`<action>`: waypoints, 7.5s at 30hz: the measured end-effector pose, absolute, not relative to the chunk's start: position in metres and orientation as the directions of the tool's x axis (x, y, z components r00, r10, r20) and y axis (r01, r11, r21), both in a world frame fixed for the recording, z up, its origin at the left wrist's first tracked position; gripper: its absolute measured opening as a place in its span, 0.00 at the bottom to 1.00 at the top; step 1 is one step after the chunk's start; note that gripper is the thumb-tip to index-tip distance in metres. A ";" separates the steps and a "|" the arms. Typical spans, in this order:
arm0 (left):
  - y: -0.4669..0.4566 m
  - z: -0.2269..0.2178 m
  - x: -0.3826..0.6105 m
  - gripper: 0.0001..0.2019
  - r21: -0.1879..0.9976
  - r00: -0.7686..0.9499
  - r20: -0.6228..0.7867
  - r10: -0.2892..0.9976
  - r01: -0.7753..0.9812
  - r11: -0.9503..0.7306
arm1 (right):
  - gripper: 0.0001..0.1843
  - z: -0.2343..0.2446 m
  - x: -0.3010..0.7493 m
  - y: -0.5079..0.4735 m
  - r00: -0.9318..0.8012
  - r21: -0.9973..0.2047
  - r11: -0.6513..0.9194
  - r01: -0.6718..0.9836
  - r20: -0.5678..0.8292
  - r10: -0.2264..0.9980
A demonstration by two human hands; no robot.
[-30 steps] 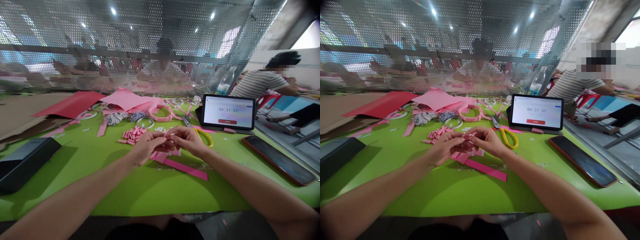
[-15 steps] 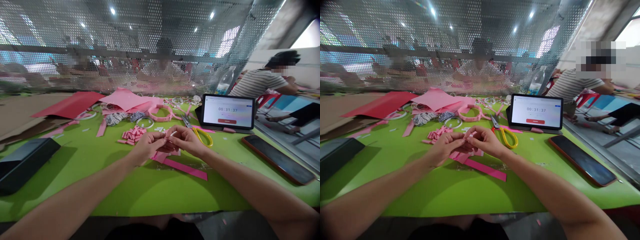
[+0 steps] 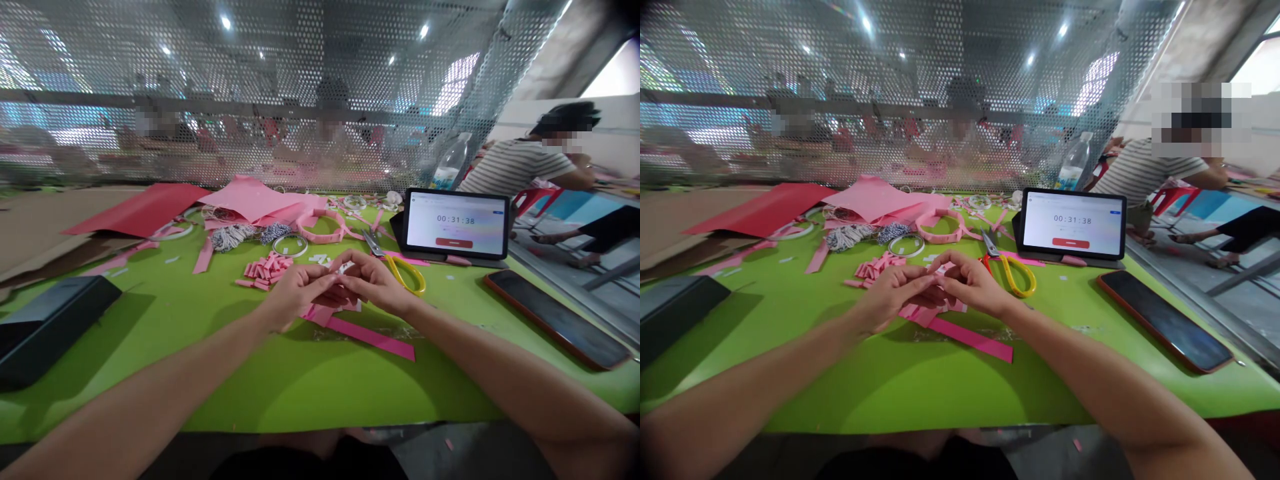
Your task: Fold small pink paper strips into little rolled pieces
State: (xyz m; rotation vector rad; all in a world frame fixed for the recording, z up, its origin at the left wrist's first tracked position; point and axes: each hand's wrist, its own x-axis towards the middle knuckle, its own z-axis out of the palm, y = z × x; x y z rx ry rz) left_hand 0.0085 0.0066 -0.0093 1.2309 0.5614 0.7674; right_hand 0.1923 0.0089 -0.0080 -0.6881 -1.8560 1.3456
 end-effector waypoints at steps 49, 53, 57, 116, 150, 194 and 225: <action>0.007 -0.007 0.007 0.09 0.969 0.609 -0.057 0.791 -0.156 0.190 | 0.16 -0.016 0.195 0.007 -0.523 -0.147 0.748 0.647 0.628 0.576; 0.007 -0.007 0.006 0.10 0.966 0.600 -0.058 0.798 -0.167 0.196 | 0.17 -0.015 0.196 0.007 -0.503 -0.158 0.739 0.655 0.639 0.582; 0.008 -0.008 0.007 0.11 0.966 0.606 -0.052 0.794 -0.172 0.195 | 0.17 -0.014 0.195 0.007 -0.508 -0.124 0.729 0.673 0.638 0.578; 0.071 0.013 -0.069 0.11 0.264 0.322 0.291 0.901 0.878 -0.399 | 0.16 -0.007 0.207 0.023 -0.396 -0.160 0.507 0.847 0.445 0.803; 0.029 -0.015 -0.010 0.08 0.181 0.680 0.253 0.689 0.666 -0.724 | 0.14 -0.008 0.200 0.020 -0.580 0.050 0.579 0.814 0.131 0.804; 0.017 -0.010 0.001 0.07 0.873 0.486 0.245 0.839 0.266 -0.409 | 0.17 0.001 0.194 0.003 -0.536 -0.034 0.610 0.792 0.440 0.720; 0.016 -0.009 0.000 0.07 0.966 0.657 0.078 0.750 0.137 -0.220 | 0.11 0.001 0.194 0.006 -0.683 -0.129 0.715 0.687 0.218 0.697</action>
